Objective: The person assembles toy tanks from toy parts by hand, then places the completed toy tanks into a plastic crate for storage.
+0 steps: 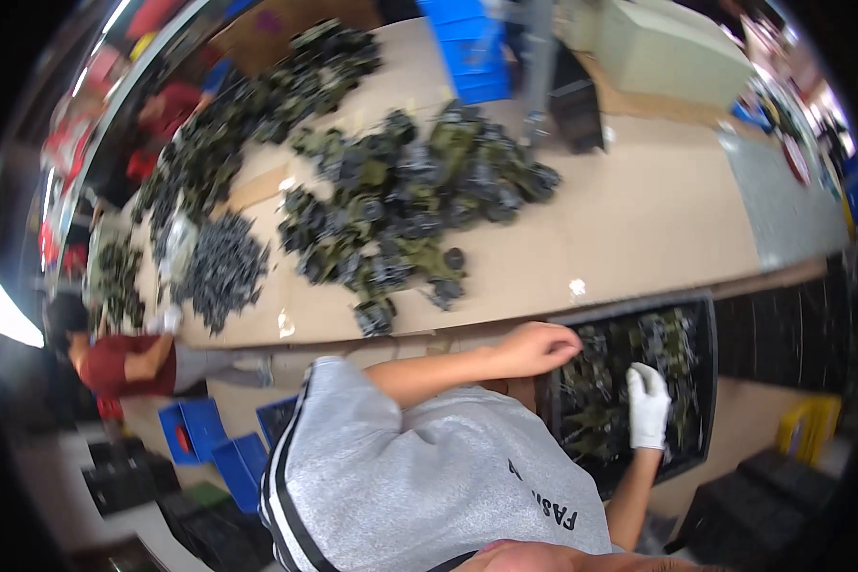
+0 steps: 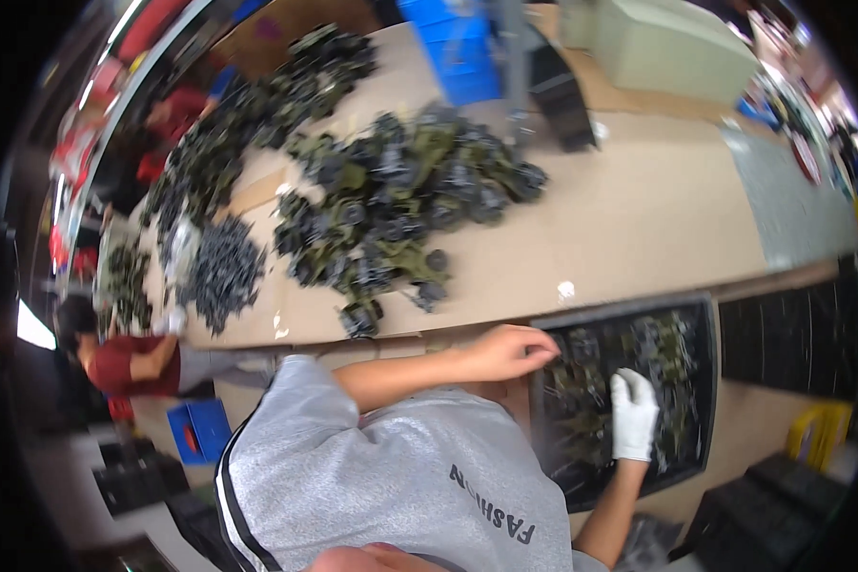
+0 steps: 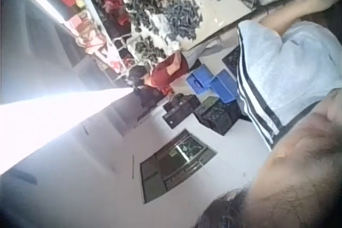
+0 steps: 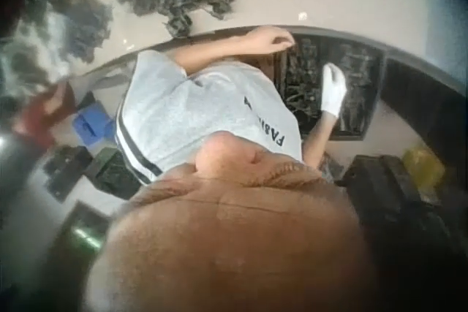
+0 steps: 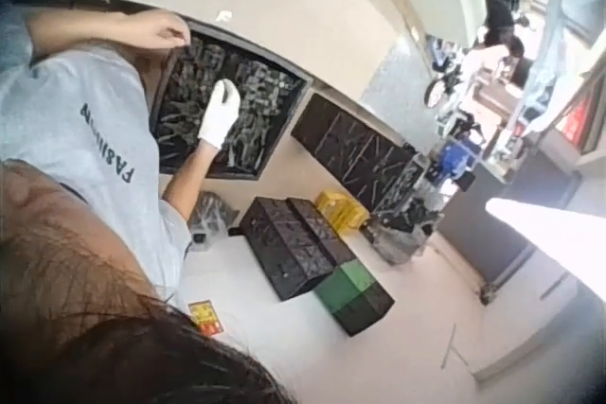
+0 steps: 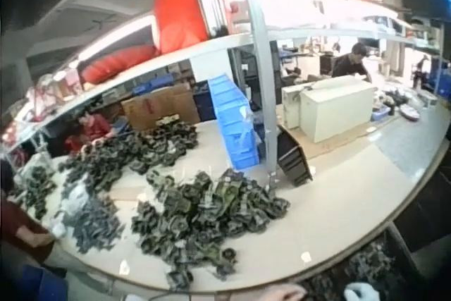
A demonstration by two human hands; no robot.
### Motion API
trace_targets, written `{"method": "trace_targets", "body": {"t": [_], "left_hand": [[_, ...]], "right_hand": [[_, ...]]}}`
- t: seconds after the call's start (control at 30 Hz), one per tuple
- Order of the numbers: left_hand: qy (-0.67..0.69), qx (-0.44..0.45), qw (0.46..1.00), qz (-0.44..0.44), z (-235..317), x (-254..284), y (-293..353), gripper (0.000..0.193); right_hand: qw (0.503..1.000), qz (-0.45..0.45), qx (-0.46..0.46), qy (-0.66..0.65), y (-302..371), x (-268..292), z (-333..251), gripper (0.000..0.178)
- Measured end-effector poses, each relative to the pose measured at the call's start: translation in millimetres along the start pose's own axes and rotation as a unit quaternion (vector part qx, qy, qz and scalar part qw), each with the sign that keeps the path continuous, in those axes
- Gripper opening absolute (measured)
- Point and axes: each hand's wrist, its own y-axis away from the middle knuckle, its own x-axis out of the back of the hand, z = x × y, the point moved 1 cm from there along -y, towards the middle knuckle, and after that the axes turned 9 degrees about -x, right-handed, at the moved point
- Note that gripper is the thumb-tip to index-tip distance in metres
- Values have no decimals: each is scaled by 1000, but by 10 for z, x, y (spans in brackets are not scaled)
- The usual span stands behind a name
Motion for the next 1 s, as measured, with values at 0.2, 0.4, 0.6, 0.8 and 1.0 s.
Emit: {"method": "trace_targets", "body": {"t": [0.2, 0.4, 0.6, 0.8, 1.0], "left_hand": [[41, 170, 861, 477, -732, 2027, 2235, 21], [-145, 301, 707, 623, -1038, 2891, 3773, 19], [-385, 169, 827, 373, -1250, 3697, 2965, 38], [-395, 421, 814, 59, -1560, 3930, 3116, 75], [-313, 431, 835, 139, -1595, 3692, 3972, 81]], "right_hand": [[949, -266, 165, 19, 148, -2140, -2200, 26], [866, -386, 308, 76, 374, -3856, -2964, 26], [822, -305, 351, 330, 729, -4939, -3314, 29], [780, -303, 365, 408, 931, -4850, -3442, 56], [826, -318, 281, 371, 874, -5216, -3124, 59]]}}
